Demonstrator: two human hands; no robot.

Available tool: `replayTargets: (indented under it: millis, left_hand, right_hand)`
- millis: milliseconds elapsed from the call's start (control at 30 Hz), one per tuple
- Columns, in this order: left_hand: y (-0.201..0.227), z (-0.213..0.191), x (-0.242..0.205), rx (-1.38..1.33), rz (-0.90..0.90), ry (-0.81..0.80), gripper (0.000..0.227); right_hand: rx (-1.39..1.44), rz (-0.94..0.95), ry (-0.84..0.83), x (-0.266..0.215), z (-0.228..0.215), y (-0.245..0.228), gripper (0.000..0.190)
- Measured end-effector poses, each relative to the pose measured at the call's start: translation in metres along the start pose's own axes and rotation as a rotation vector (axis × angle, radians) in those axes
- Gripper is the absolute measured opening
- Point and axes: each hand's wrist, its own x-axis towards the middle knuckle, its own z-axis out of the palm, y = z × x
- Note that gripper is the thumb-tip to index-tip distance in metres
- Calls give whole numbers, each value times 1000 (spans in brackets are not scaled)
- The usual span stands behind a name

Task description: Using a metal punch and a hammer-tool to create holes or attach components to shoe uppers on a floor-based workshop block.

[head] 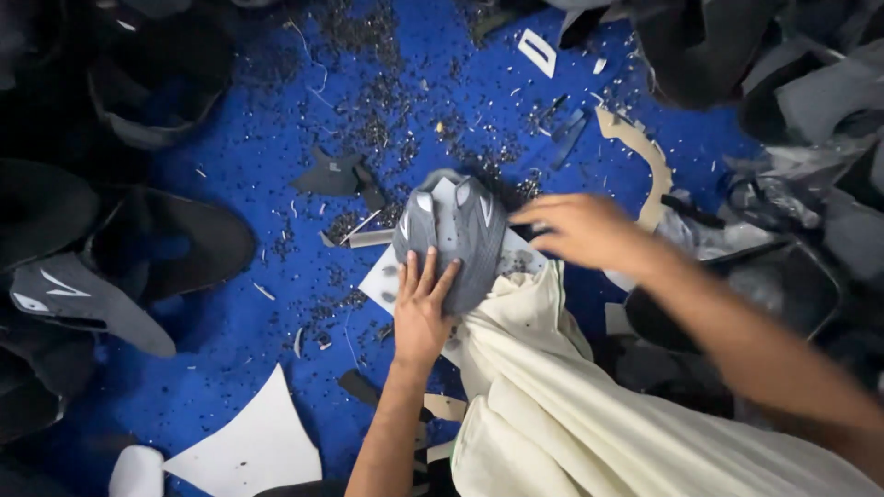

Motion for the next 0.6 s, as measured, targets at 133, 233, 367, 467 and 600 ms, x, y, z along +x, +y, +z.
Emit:
replayTargets:
  millis: [133,233,367,467,600]
  left_hand:
    - [-9,5,12,59,21,41,76]
    - [-2,-17,29,125,21,70,66]
    - [6,-33,37,2,17,106,49]
    - [-9,-12,3,-9,45,121,43]
    - [-20,-5,-8,-42,35,37,43]
  right_hand:
    - [45,-78,50,32,61,-40,72]
    - [-86,212,-120,31,73,-56,93]
    - [-131,84,272,8,110,-12,80]
    - [-225,-115,347,-7,154,13,64]
    - [-326,76,-52,-5,145,-24,63]
